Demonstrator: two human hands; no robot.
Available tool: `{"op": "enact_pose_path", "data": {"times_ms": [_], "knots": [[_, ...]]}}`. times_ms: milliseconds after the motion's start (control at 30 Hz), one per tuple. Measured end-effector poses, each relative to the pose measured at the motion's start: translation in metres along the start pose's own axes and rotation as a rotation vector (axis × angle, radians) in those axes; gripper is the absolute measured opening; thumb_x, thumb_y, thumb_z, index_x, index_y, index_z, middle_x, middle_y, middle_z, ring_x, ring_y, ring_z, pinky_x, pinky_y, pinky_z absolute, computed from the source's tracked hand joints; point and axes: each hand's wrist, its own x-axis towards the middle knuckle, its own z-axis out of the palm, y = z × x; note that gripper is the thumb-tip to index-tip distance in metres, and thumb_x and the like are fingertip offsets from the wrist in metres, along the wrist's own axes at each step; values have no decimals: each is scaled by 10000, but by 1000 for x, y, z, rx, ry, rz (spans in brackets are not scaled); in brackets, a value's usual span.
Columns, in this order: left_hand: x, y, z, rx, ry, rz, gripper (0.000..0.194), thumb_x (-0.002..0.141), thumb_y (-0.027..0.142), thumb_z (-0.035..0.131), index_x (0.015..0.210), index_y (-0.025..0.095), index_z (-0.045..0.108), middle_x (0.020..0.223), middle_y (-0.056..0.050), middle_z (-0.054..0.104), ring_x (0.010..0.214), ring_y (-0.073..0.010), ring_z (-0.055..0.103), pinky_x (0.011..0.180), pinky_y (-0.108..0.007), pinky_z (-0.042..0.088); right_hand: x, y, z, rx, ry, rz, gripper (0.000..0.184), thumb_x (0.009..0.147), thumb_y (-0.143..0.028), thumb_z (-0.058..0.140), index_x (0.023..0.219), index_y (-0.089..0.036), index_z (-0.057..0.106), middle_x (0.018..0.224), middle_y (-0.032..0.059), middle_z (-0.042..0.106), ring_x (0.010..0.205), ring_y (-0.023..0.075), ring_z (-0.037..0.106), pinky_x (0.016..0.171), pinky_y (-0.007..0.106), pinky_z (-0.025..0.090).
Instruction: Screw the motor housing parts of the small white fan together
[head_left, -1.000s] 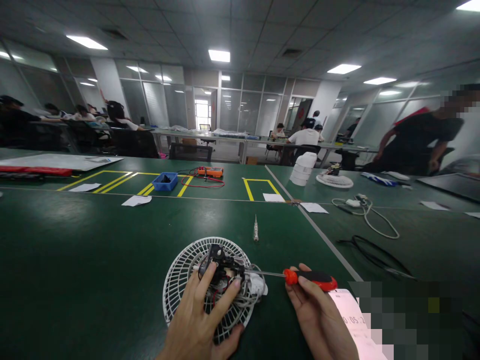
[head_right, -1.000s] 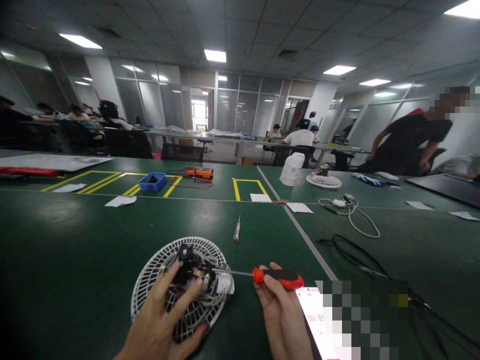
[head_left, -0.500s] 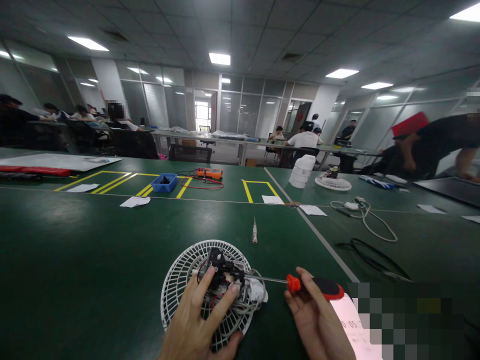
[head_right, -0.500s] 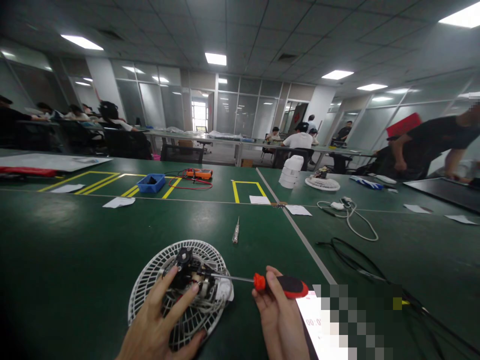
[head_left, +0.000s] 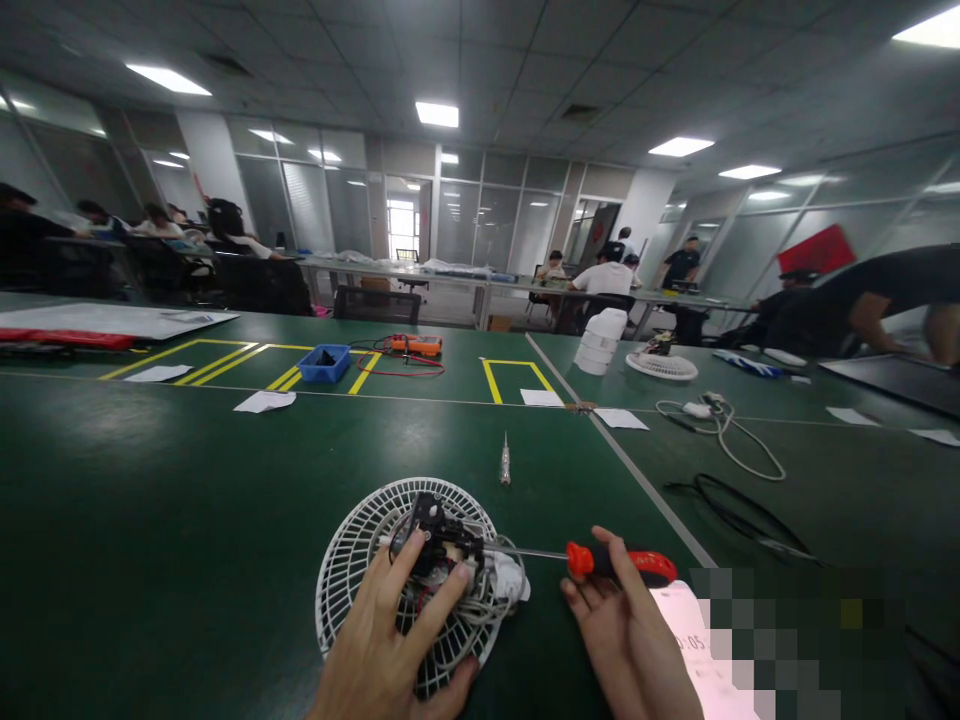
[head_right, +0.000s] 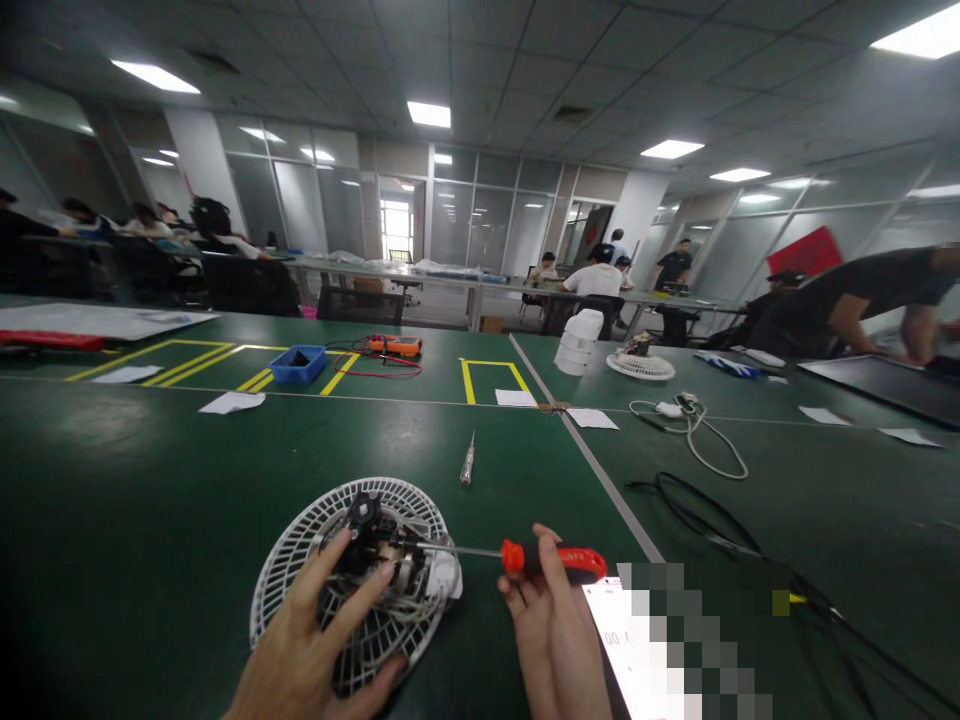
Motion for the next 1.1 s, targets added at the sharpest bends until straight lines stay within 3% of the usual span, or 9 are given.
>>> {"op": "enact_pose_path", "data": {"times_ms": [133,267,400,533,767,1100], "knots": [[-1,1,0,-6,-13,-14,829,805,383,767,1542,365,390,1623,-124,289,1411,-442,441,1070,-623,517,-4,-4,0,32,-29,-41,585,571,-331,973,1081,-251,699,1101,10,708,968,211,692,758,319,621],[0,0,0,-16,-22,-3,739,822,380,749,1500,393,454,1652,-114,228,1401,-446,444,1046,-643,523,-7,-9,2,56,-54,-40,584,522,-201,966,1044,-236,709,1067,14,717,1056,220,677,896,332,597],[2,1,-1,-17,-17,3,729,830,369,737,1500,404,451,1670,-110,183,1390,-445,449,1035,-643,529,-6,-8,3,71,-52,-2,477,604,-301,950,1006,-245,700,997,12,706,982,214,691,827,344,617],[2,1,-2,-18,-22,-2,734,838,359,726,1511,397,437,1665,-112,193,1397,-440,439,1046,-636,525,-5,-4,1,28,-35,-23,502,618,-325,959,1041,-243,701,952,-14,685,839,166,687,672,264,607],[2,2,-2,-25,-23,-11,679,869,362,691,1504,376,450,1612,-141,283,1412,-431,431,1056,-642,512,-6,-8,0,53,-65,-60,548,546,-189,965,1028,-233,709,1019,9,745,1000,205,712,908,330,604],[1,2,-4,-6,-42,-25,706,848,394,716,1502,372,450,1600,-142,294,1417,-447,422,1038,-628,532,-8,-12,5,108,-77,-22,604,472,-127,954,1027,-181,720,959,59,780,950,217,744,878,292,607]]}}
